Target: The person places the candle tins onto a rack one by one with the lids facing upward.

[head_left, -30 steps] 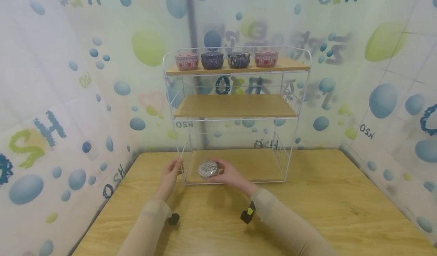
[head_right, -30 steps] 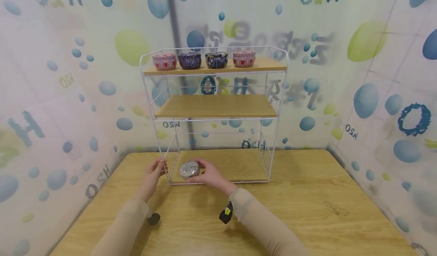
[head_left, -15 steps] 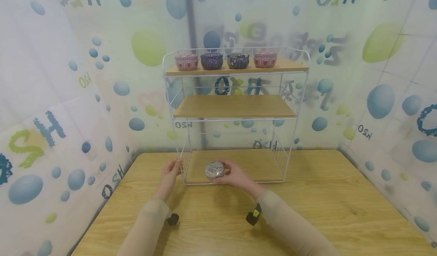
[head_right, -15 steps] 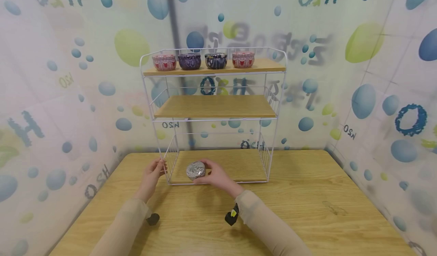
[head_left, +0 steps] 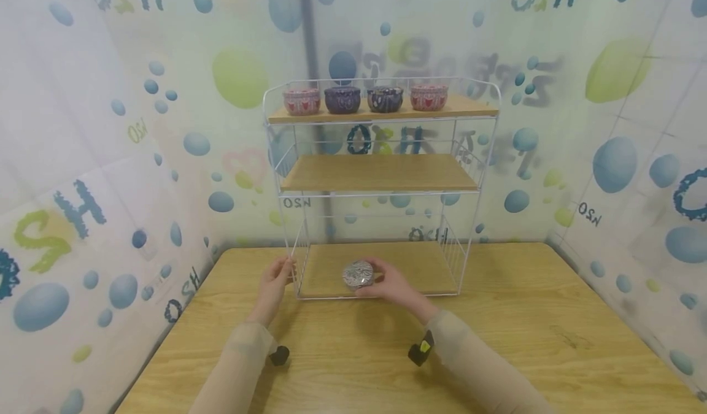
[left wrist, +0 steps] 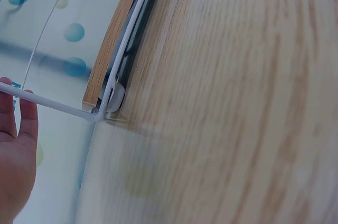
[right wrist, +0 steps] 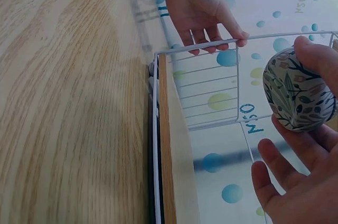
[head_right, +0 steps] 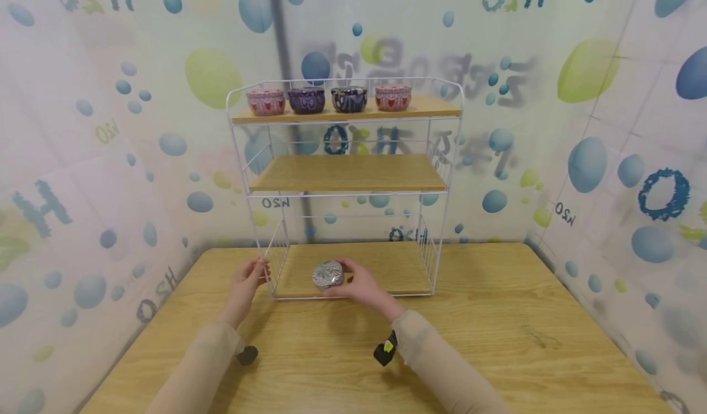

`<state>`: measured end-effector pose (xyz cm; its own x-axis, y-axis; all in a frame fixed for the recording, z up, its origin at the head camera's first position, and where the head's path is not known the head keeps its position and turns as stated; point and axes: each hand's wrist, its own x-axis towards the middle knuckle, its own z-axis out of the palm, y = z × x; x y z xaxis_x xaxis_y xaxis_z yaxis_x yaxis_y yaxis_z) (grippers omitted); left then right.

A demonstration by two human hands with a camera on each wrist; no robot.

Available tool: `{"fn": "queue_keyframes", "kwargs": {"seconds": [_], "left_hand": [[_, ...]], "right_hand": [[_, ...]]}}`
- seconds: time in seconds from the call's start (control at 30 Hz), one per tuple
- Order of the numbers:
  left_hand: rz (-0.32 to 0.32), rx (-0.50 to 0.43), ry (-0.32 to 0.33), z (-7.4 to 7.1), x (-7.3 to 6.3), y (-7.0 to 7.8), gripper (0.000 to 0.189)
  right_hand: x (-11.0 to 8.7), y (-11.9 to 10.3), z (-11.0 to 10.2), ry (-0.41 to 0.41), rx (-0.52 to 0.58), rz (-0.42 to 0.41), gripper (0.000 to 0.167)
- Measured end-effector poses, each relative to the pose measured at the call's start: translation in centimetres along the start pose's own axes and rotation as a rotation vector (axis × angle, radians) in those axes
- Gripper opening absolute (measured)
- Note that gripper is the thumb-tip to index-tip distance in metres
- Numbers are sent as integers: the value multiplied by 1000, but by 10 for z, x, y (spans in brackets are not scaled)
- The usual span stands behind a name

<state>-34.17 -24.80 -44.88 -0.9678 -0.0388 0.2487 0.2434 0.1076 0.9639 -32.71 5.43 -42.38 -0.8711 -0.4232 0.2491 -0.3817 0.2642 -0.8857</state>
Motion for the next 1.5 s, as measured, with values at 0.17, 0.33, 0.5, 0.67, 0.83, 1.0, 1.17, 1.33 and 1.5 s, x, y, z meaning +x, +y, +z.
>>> {"fn": "queue_keyframes", "kwargs": {"seconds": [0.17, 0.33, 0.5, 0.67, 0.83, 1.0, 1.17, 1.33, 1.5], "left_hand": [[32, 13, 7, 1, 3, -8, 37], [41, 12, 10, 1, 2, -8, 40], [31, 3, 9, 1, 2, -6, 41], [38, 16, 15, 2, 1, -5, 39], [57, 26, 31, 3, 2, -7, 34], [54, 22, 30, 3, 3, -7, 36], [45, 30, 23, 2, 3, -7, 37], [41, 22, 30, 1, 3, -8, 36], [32, 24, 30, 2, 3, -7, 38]], "right_hand": [[-3, 4, -9, 11, 22, -2, 74], [-6, 5, -18, 19, 32, -4, 73], [-12, 0, -26, 18, 38, 0, 73], [-18, 1, -32, 22, 47, 15, 74], [-17, 8, -39, 44, 21, 22, 76], [-18, 7, -45, 82, 4, 20, 75], [-21, 3, -52, 101, 12, 10, 74], [-25, -3, -60, 108, 4, 6, 74], [-26, -5, -66, 125, -31, -30, 68]]}}
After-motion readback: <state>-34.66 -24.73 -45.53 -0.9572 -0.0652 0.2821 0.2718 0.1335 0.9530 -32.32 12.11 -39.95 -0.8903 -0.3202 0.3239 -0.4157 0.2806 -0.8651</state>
